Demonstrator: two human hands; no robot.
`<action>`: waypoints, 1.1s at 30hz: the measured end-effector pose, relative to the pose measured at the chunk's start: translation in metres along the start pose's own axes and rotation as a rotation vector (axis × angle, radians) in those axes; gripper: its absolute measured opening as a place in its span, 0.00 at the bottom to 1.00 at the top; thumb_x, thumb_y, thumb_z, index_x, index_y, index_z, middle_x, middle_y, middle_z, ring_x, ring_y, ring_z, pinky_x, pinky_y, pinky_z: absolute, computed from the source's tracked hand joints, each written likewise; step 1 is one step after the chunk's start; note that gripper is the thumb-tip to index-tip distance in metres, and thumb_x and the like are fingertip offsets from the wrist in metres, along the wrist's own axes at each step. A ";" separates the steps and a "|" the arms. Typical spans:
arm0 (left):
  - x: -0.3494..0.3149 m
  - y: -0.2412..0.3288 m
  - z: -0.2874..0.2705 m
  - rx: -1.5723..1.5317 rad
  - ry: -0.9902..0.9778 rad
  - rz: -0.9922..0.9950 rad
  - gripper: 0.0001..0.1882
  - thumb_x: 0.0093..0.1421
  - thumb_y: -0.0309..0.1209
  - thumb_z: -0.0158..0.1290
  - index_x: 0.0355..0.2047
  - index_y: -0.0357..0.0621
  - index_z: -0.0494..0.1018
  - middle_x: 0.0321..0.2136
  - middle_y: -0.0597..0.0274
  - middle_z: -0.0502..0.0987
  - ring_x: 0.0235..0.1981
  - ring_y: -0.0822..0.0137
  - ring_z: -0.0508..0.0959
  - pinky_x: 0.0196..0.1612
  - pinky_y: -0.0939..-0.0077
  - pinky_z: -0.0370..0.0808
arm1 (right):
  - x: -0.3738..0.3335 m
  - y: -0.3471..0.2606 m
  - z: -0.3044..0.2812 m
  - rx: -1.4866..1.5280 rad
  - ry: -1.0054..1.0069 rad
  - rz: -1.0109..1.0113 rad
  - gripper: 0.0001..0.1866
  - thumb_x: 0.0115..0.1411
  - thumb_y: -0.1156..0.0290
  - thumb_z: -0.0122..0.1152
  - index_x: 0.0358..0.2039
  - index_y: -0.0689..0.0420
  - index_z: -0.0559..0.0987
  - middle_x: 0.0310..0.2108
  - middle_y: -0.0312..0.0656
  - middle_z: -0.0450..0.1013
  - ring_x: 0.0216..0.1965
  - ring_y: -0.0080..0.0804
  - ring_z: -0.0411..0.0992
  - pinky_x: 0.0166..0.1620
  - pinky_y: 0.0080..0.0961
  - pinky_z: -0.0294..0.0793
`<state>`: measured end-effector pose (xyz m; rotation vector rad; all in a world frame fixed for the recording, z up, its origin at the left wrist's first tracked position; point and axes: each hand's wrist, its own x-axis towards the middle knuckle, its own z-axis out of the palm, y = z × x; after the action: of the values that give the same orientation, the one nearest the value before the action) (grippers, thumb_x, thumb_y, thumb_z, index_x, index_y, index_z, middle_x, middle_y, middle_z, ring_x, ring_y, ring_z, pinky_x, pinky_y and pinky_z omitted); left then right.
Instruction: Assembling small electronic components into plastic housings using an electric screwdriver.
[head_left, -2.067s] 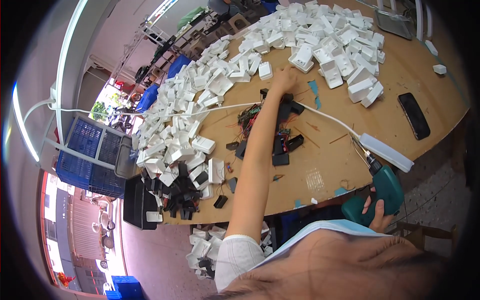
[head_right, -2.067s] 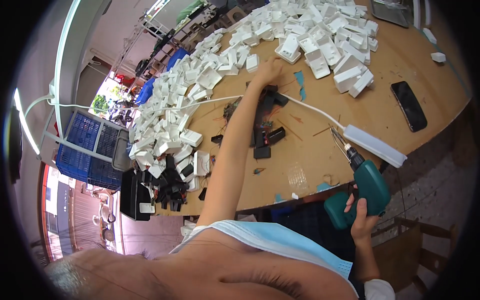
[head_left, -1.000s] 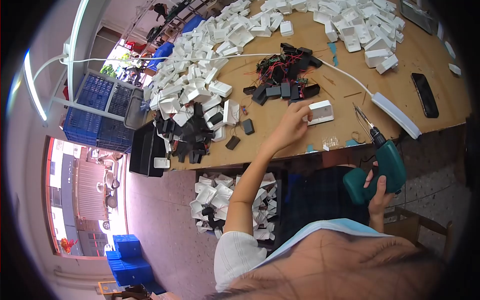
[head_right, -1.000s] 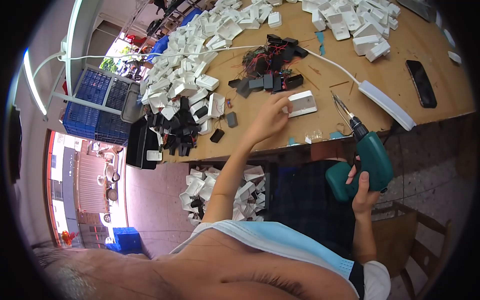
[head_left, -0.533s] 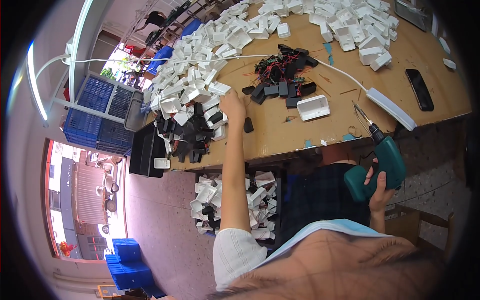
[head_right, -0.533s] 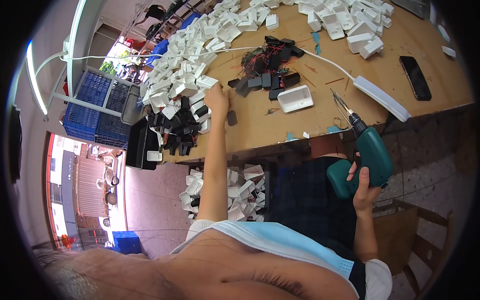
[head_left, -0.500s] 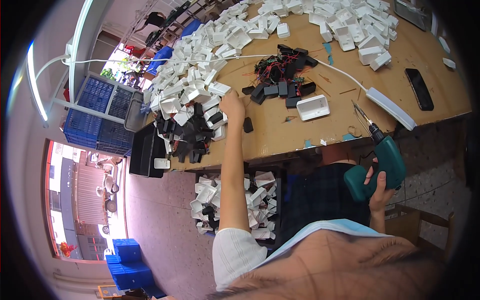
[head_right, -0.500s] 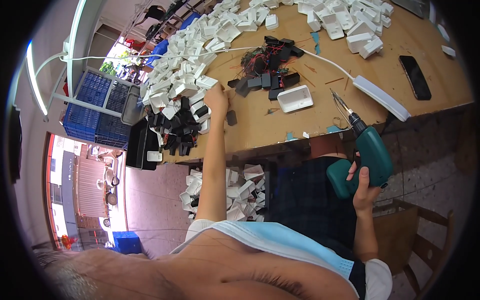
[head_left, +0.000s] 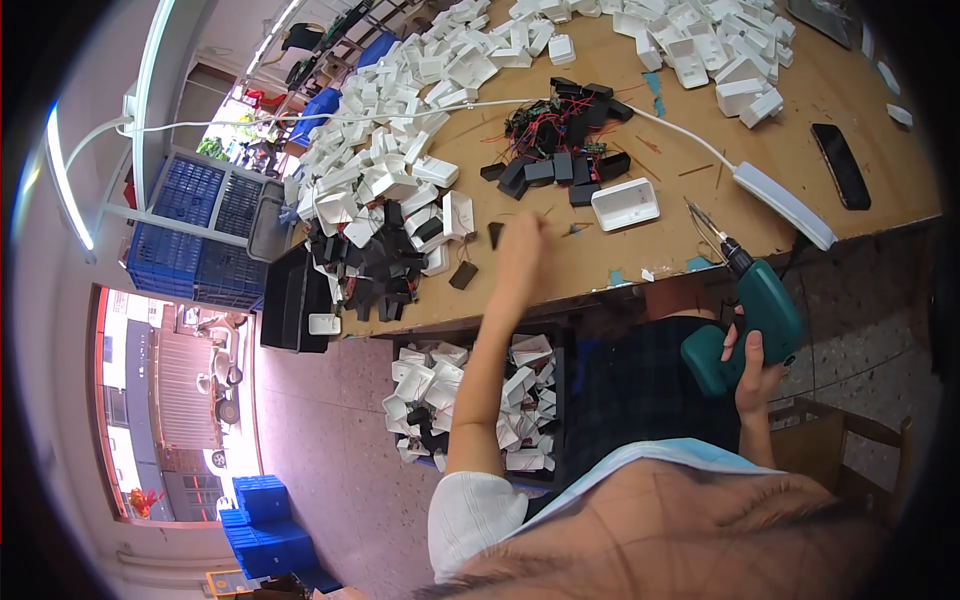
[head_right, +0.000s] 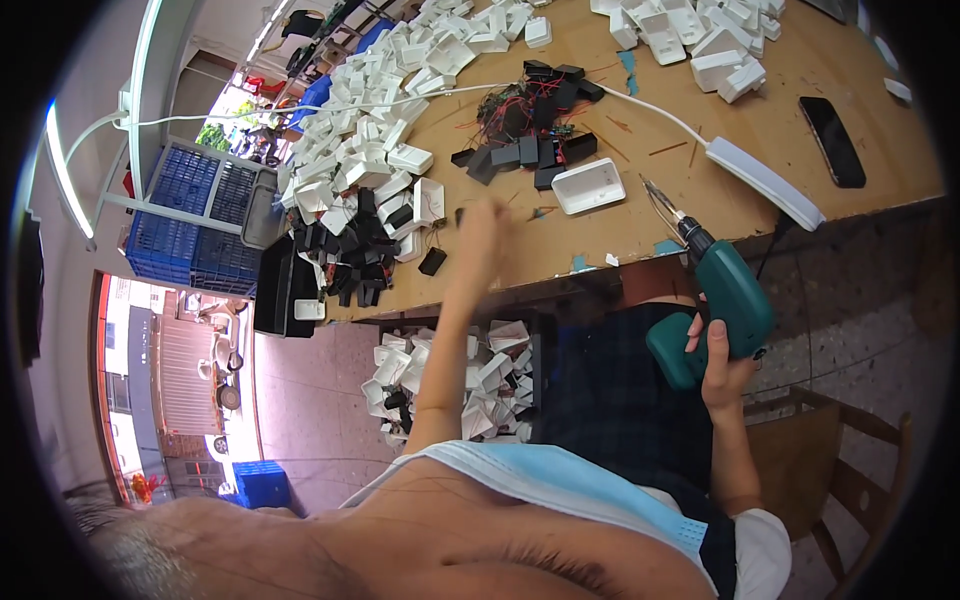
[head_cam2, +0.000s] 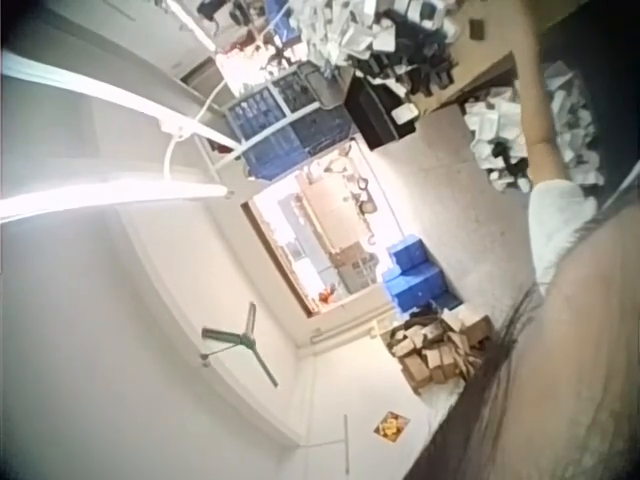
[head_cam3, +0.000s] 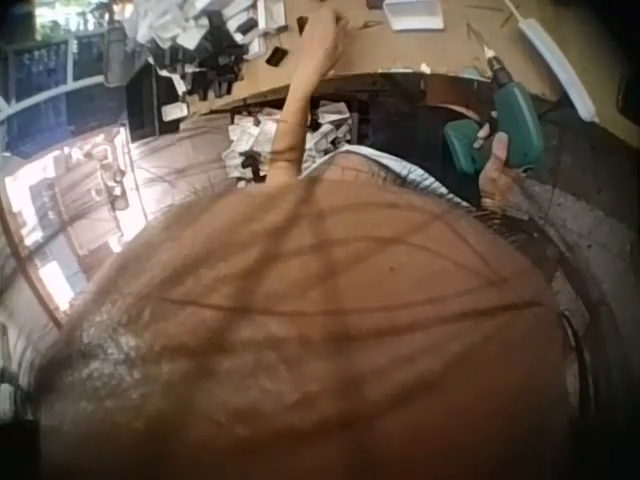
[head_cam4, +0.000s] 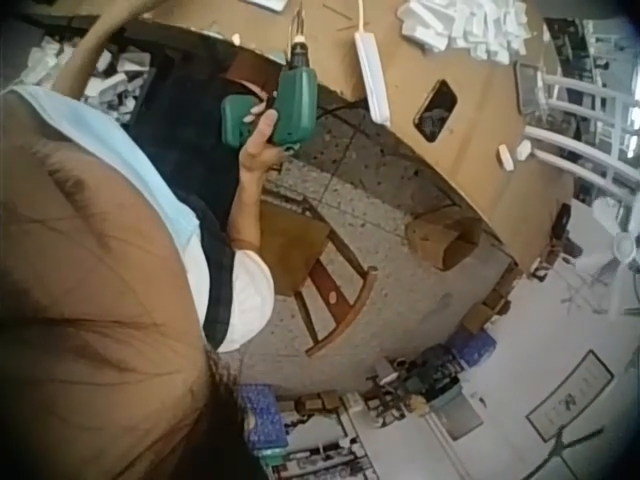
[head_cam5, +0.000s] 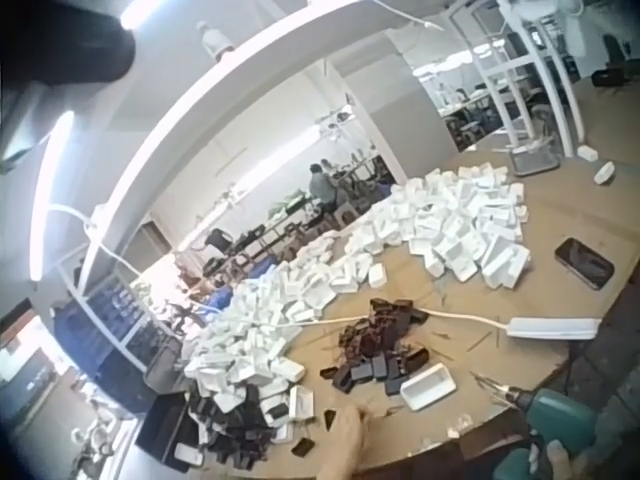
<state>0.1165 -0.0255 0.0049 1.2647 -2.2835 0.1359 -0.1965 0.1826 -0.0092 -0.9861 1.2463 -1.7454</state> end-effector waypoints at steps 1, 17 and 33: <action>-0.001 0.018 0.006 -0.006 -0.002 0.003 0.08 0.65 0.28 0.54 0.39 0.37 0.70 0.33 0.48 0.75 0.37 0.46 0.75 0.40 0.55 0.71 | -0.001 0.001 -0.002 0.014 -0.010 0.009 0.22 0.72 0.59 0.50 0.53 0.67 0.74 0.30 0.41 0.73 0.27 0.23 0.69 0.31 0.20 0.69; 0.034 0.115 0.047 -0.204 0.225 -0.108 0.08 0.58 0.24 0.62 0.36 0.40 0.75 0.35 0.54 0.74 0.34 0.53 0.76 0.36 0.60 0.73 | 0.013 0.027 0.009 -0.006 -0.051 0.033 0.14 0.70 0.68 0.55 0.48 0.67 0.77 0.29 0.40 0.74 0.26 0.23 0.72 0.32 0.21 0.72; 0.049 0.108 0.072 -0.134 0.331 -0.141 0.08 0.56 0.26 0.62 0.35 0.43 0.76 0.52 0.56 0.73 0.57 0.53 0.71 0.59 0.55 0.62 | 0.038 0.043 0.044 -0.136 0.000 0.005 0.10 0.64 0.74 0.64 0.42 0.65 0.75 0.30 0.38 0.71 0.22 0.21 0.72 0.27 0.20 0.72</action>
<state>-0.0205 -0.0265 -0.0159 1.2277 -1.8864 0.1293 -0.1662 0.1220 -0.0346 -1.0594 1.3806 -1.6748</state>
